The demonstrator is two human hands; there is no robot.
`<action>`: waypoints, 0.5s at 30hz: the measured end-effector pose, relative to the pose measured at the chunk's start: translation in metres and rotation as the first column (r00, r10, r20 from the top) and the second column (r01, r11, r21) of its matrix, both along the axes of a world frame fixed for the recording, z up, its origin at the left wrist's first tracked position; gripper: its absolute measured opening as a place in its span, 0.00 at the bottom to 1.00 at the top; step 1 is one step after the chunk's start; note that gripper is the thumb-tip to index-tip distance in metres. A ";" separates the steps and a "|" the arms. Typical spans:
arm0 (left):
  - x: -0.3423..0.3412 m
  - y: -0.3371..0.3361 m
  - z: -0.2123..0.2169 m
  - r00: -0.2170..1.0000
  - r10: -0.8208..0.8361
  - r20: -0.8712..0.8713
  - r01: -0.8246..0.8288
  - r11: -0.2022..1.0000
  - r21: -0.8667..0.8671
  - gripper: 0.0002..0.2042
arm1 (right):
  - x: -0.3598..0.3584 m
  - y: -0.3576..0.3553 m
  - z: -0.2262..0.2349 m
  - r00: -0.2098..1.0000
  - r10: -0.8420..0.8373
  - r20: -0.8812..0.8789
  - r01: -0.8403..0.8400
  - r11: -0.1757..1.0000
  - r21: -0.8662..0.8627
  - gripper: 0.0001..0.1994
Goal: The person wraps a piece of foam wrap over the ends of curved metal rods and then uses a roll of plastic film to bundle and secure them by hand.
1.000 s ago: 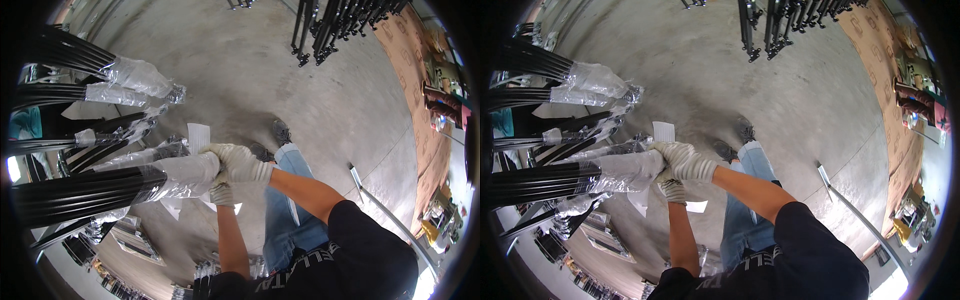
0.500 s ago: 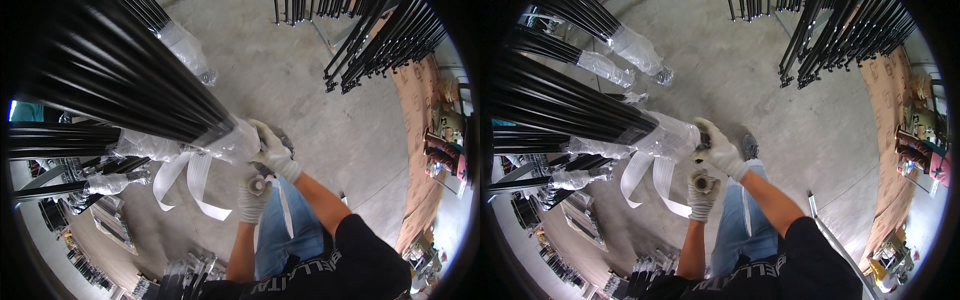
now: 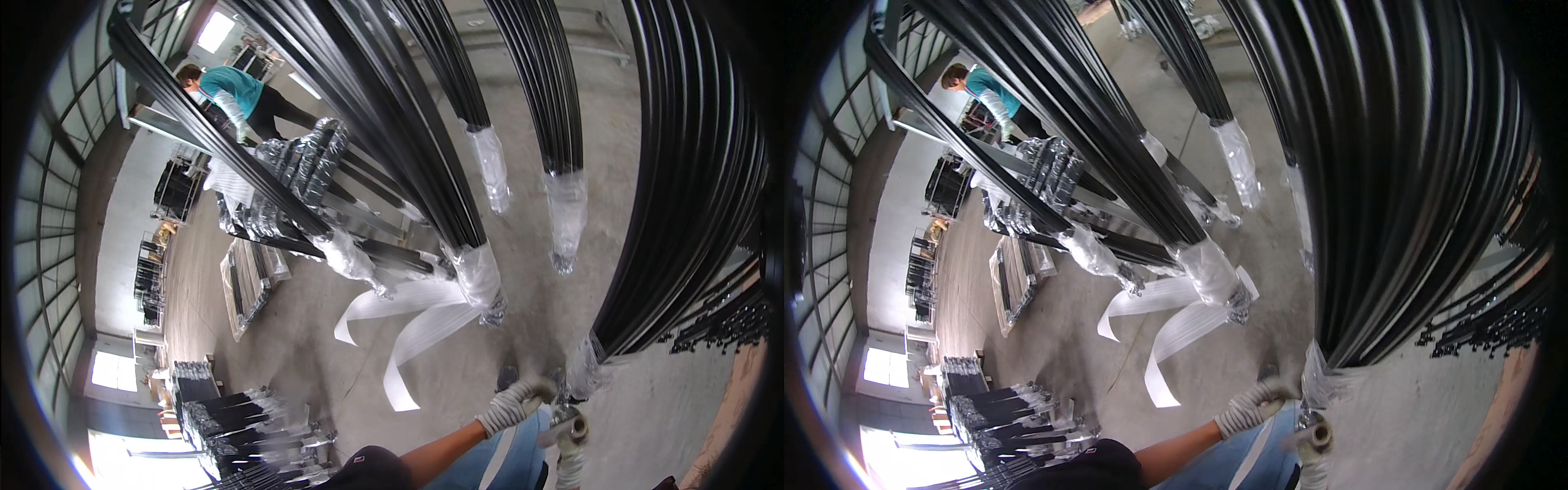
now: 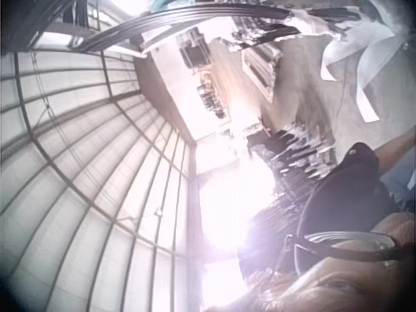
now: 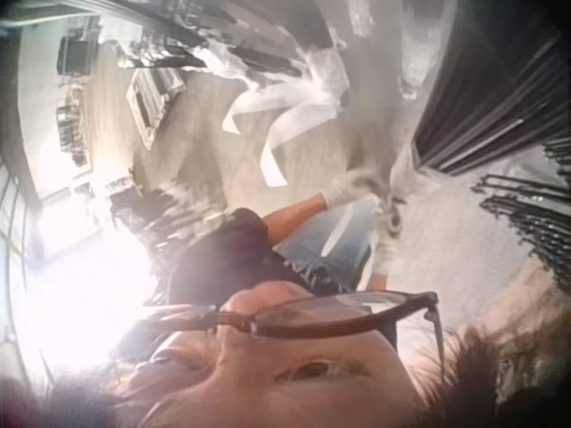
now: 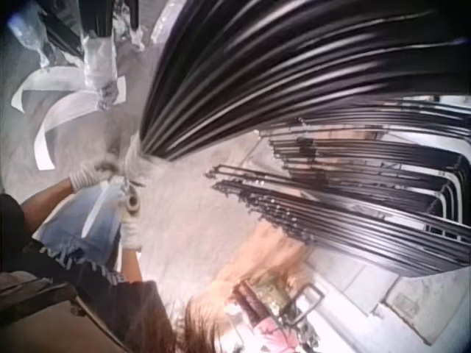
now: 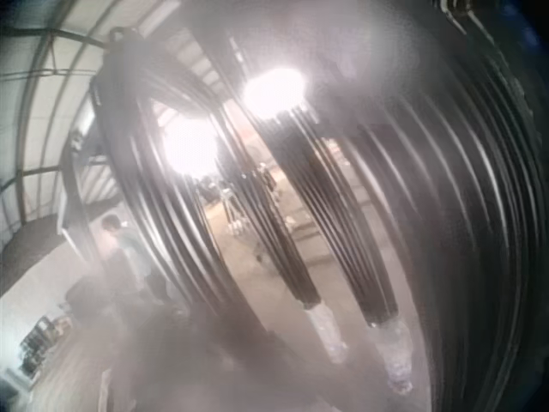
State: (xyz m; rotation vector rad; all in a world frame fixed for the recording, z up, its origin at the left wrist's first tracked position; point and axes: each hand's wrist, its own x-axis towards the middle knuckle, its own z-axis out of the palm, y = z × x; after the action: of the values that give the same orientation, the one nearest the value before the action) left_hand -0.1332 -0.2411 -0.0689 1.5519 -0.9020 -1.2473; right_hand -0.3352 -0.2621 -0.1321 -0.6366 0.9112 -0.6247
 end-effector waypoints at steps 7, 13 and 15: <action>-0.022 -0.069 -0.067 0.891 -0.102 -0.441 0.051 0.991 -0.126 0.38 | -0.024 -0.042 0.022 0.982 0.126 -0.140 -0.128 0.992 -0.004 0.21; -0.066 -0.048 -0.181 0.361 0.084 -0.929 -0.044 0.996 0.073 0.36 | -0.025 -0.130 0.026 0.930 0.174 -0.323 -0.212 0.974 -0.086 0.19; -0.068 -0.048 -0.173 0.361 0.062 -0.930 -0.031 0.998 0.054 0.34 | -0.003 -0.152 0.025 0.900 0.234 -0.367 -0.302 0.943 -0.138 0.19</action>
State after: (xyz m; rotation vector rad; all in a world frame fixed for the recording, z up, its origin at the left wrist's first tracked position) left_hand -0.2010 -0.2892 -0.2417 0.5830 -0.0422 -1.7818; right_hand -0.3380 -0.4142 -0.1067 -1.0524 1.0725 -0.3555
